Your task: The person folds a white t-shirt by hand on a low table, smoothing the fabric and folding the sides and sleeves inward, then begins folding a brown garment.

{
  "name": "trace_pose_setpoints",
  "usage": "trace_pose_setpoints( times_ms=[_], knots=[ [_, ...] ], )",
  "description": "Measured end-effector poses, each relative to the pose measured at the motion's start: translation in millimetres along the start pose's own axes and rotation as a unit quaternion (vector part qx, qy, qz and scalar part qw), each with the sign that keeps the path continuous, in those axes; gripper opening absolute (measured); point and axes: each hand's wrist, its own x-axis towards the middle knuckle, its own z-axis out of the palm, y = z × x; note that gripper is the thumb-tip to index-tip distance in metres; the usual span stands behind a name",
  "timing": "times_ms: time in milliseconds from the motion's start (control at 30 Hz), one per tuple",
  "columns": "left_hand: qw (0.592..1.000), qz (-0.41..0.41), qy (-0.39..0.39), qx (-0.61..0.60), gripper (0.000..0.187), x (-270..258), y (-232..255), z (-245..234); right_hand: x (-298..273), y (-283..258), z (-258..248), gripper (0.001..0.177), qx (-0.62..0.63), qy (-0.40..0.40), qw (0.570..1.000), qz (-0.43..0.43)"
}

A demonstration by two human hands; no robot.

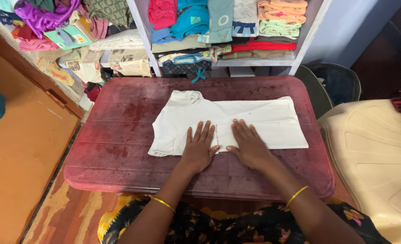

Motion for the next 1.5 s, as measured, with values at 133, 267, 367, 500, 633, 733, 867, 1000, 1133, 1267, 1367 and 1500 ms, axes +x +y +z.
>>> trace_pose_setpoints(
  times_ms=[133,267,367,500,633,733,867,1000,1133,1267,1367,1500],
  knots=[
    [1.000,0.004,0.002,-0.001,0.074,-1.6,0.1,-1.1,-5.8,16.9,2.1,0.084,-0.011,0.004,0.999,0.043],
    [1.000,0.008,0.012,-0.002,0.074,-1.9,-1.2,0.3,-15.4,41.1,8.9,0.084,0.003,0.046,0.996,0.076],
    [1.000,0.006,0.011,-0.006,0.074,-1.9,-1.9,1.2,-22.2,66.0,13.5,0.083,-0.001,0.054,0.991,0.119],
    [1.000,0.012,0.023,0.002,0.074,-2.8,-2.1,2.0,-30.4,95.6,16.7,0.084,-0.032,0.072,0.982,0.171],
    [1.000,0.008,0.013,-0.009,0.073,-2.8,-2.0,0.6,-34.5,107.4,20.2,0.082,-0.041,0.071,0.976,0.203],
    [1.000,0.008,0.008,-0.005,0.073,-3.0,-1.6,0.5,-32.2,112.0,25.3,0.084,-0.031,0.087,0.977,0.193],
    [1.000,0.005,0.001,-0.011,0.074,-1.7,-2.8,3.2,-30.7,114.4,30.8,0.083,-0.048,0.104,0.974,0.194],
    [0.999,-0.006,-0.010,-0.032,0.073,3.3,-9.1,9.3,-31.8,104.4,28.9,0.079,-0.045,0.149,0.970,0.187],
    [0.993,-0.063,0.035,-0.094,0.072,18.5,-36.4,6.0,-25.2,75.3,16.3,0.067,-0.011,0.196,0.971,0.138],
    [0.918,-0.180,0.143,-0.323,0.066,34.5,-83.2,-11.9,2.2,33.5,-1.5,0.053,0.062,0.213,0.975,0.021],
    [0.788,-0.276,0.225,-0.502,0.055,43.3,-123.5,-12.7,39.4,-2.6,-10.1,0.048,0.104,0.195,0.974,-0.046],
    [0.675,-0.280,0.332,-0.597,0.042,58.1,-162.7,17.7,107.2,-32.4,-14.2,0.041,0.063,0.153,0.980,-0.110]
  ],
)
